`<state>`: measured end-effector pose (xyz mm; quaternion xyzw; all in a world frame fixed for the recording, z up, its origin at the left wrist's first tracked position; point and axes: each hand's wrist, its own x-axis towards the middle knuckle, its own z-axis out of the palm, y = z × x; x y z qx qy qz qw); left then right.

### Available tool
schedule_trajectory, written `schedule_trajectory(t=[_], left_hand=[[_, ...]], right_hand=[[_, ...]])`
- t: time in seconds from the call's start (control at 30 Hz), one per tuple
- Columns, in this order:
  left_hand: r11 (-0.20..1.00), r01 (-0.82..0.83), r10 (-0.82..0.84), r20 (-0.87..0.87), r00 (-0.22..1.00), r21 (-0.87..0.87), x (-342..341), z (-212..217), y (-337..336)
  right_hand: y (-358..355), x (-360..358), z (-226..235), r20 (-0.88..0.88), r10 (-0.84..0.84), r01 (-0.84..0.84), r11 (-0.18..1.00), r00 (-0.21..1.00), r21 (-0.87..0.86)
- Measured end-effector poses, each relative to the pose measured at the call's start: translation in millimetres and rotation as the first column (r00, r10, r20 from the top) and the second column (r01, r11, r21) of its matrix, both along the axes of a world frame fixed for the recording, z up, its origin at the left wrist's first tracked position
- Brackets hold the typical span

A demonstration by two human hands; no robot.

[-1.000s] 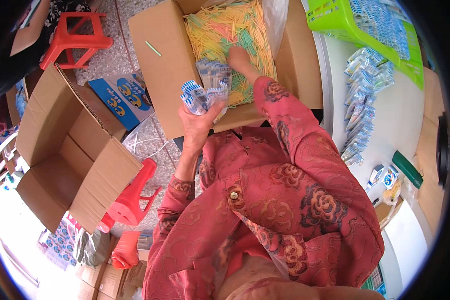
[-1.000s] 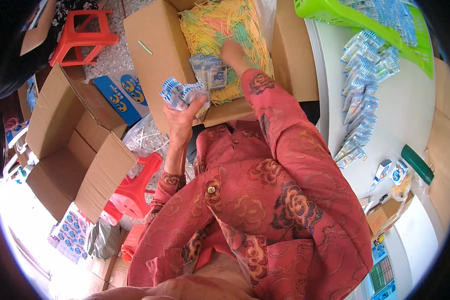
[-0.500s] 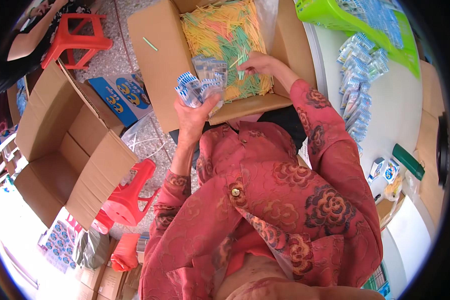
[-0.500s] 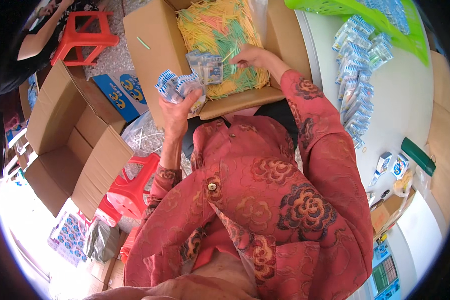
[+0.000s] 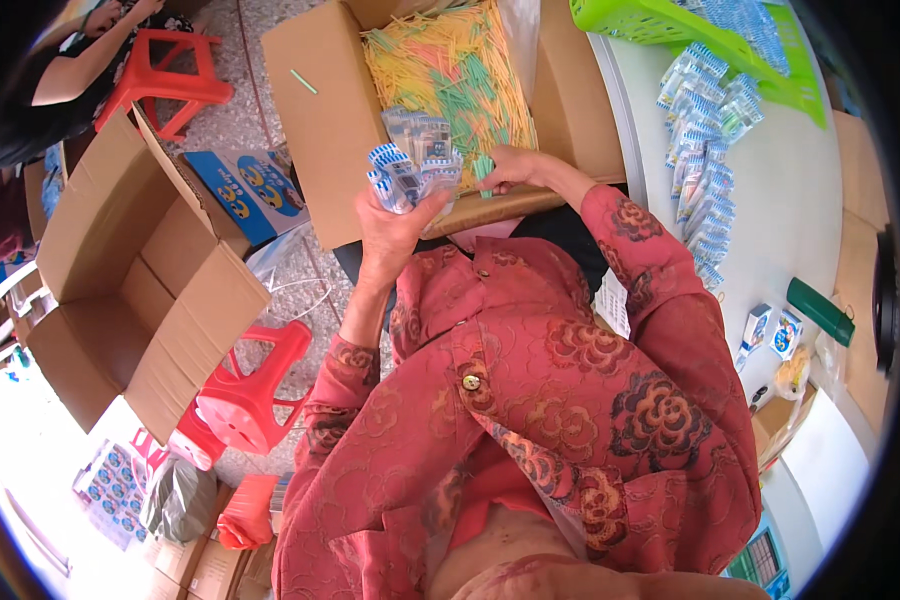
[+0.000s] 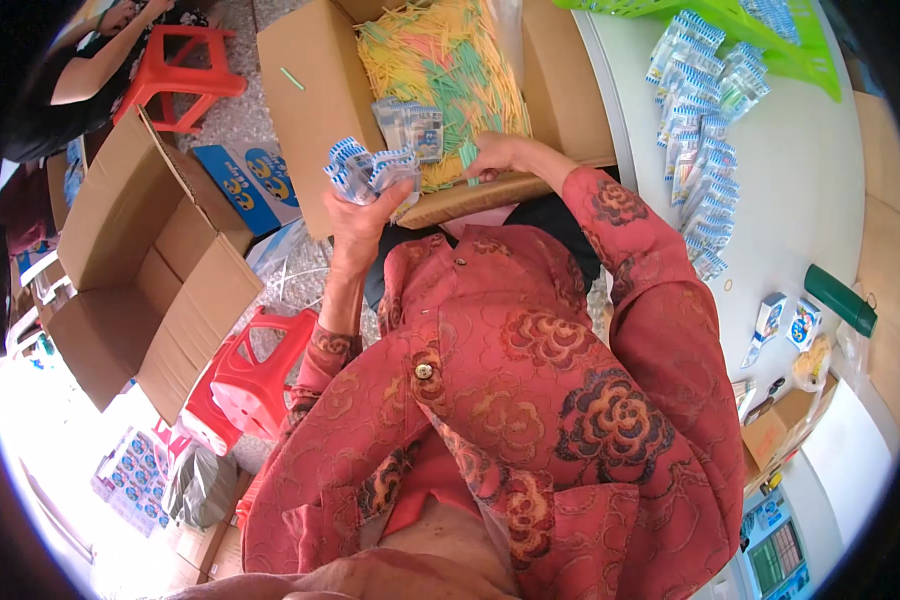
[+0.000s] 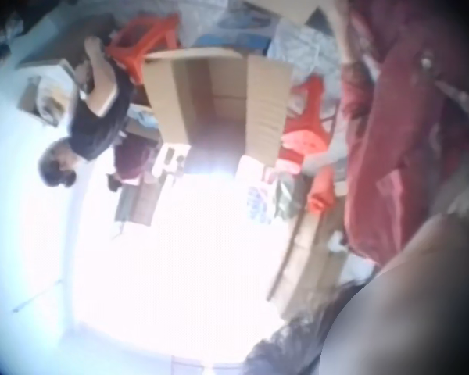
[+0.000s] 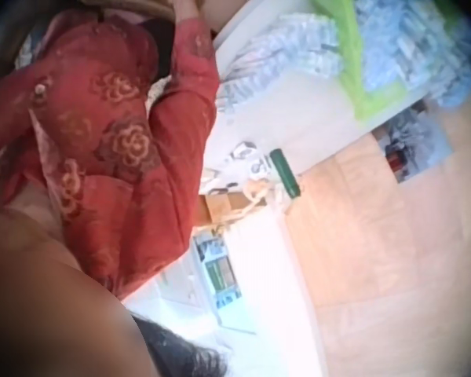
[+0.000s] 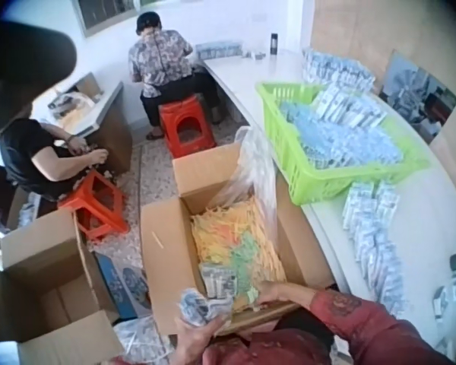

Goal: Packing small items into plastic bags and placing them into cardboard boxes for shipping.

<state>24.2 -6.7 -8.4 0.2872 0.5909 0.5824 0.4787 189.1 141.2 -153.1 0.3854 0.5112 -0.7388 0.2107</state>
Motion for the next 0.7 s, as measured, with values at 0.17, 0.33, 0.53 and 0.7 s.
schedule_trajectory(t=[0.17, 0.33, 0.53, 0.7], left_hand=[[0.999, 0.012, -0.012, 0.000, 1.000, 0.044, 3.6, 1.0, -0.5], [0.997, 0.068, -0.069, -0.078, 0.995, -0.024, 3.8, 0.3, -3.0], [0.997, 0.074, -0.072, -0.128, 0.989, 0.009, 14.3, 0.8, 2.6], [0.998, 0.070, -0.067, -0.204, 0.977, 0.009, 19.7, 5.6, 5.0]], right_hand=[[-2.8, 9.0, 31.8, -0.092, -0.024, 0.053, 0.946, 0.995, 0.320], [6.8, 13.3, 133.8, -0.413, -0.386, 0.490, 0.853, 0.825, 0.182], [-8.5, 10.7, 215.3, -0.683, -0.314, 0.580, 0.791, 0.659, 0.196], [-24.5, 6.5, 226.6, -0.739, -0.044, 0.566, 0.675, 0.672, 0.474]])
